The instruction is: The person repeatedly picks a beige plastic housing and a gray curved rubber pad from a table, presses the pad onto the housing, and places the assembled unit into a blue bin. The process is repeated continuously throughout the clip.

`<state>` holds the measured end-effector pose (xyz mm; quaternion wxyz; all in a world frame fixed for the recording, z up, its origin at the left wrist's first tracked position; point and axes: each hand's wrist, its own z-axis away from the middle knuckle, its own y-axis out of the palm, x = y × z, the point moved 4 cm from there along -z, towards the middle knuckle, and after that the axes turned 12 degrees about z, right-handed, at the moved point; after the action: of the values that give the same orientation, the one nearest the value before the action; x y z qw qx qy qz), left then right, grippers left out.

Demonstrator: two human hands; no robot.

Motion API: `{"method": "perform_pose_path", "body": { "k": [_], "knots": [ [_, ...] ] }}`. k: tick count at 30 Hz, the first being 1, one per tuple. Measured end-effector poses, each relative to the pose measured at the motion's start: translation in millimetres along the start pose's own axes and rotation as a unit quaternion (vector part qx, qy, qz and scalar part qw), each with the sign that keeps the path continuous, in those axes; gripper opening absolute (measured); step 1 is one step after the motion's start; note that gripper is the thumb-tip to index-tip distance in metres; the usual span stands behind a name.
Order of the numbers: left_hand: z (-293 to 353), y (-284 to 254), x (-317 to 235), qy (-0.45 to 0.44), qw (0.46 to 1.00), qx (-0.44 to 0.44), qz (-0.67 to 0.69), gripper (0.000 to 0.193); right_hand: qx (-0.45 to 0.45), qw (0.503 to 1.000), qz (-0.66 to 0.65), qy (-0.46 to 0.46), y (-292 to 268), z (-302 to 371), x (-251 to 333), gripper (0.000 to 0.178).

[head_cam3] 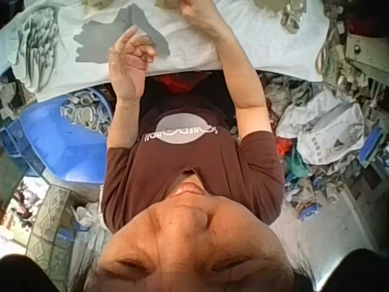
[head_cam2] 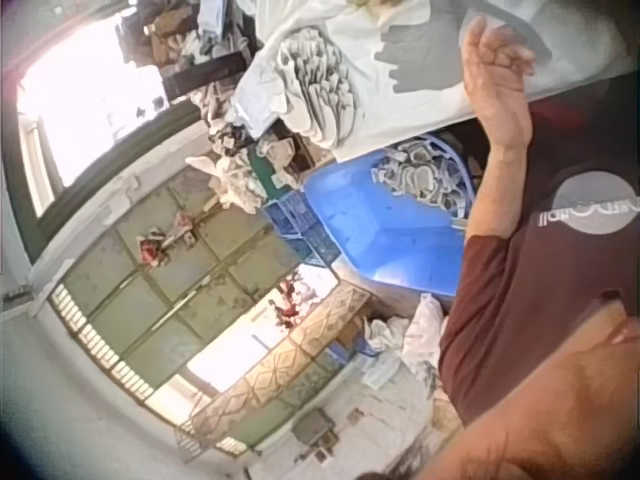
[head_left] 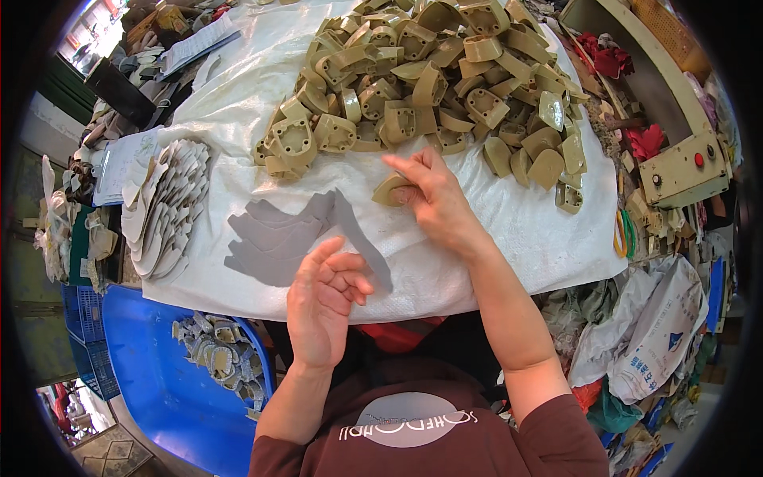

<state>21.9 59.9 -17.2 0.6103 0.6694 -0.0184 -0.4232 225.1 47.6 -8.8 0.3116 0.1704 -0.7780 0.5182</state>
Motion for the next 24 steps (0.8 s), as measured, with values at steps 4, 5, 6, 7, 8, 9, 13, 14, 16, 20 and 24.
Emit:
{"method": "perform_pose_path", "body": {
  "k": [4, 5, 6, 7, 8, 9, 13, 14, 16, 20, 24],
  "knots": [
    [-6, 3, -5, -0.024, 0.957, -0.056, -0.283, 0.037, -0.043, 0.999, 0.034, 0.000, 0, 16, 1, 0.041],
    [-8, 4, -5, -0.028, 0.954, -0.058, -0.293, 0.035, -0.062, 0.997, 0.042, -0.012, 0, 17, 4, 0.039],
    [-11, 7, -5, -0.032, 0.950, -0.060, -0.304, 0.034, -0.083, 0.995, 0.050, -0.024, 0, 18, 6, 0.038],
    [-14, 8, -5, -0.037, 0.947, -0.061, -0.315, 0.034, -0.104, 0.992, 0.058, -0.035, -1, 19, 8, 0.037],
    [-15, 9, -7, -0.032, 0.942, -0.067, -0.328, 0.033, -0.103, 0.993, 0.053, -0.035, 0, 20, 8, 0.036],
    [-16, 10, -10, -0.029, 0.937, -0.073, -0.341, 0.032, -0.101, 0.993, 0.048, -0.034, 0, 22, 7, 0.035],
    [-26, 9, -9, -0.026, 0.919, -0.076, -0.387, 0.033, -0.155, 0.986, 0.049, -0.045, -8, 32, 9, 0.030],
    [-25, 9, -9, -0.015, 0.928, -0.071, -0.365, 0.038, -0.176, 0.984, -0.014, -0.015, -10, 35, 4, 0.030],
    [-22, 9, -7, 0.005, 0.946, -0.056, -0.319, 0.048, -0.214, 0.966, -0.135, 0.050, -12, 45, -9, 0.030],
    [-4, 17, -2, 0.014, 0.982, -0.076, -0.172, 0.067, -0.217, 0.906, -0.347, 0.110, -17, 65, -7, 0.035],
    [7, 10, 13, -0.065, 0.992, -0.074, -0.075, 0.062, -0.209, 0.912, -0.349, 0.054, -32, 83, 17, 0.037]
  ]
}}
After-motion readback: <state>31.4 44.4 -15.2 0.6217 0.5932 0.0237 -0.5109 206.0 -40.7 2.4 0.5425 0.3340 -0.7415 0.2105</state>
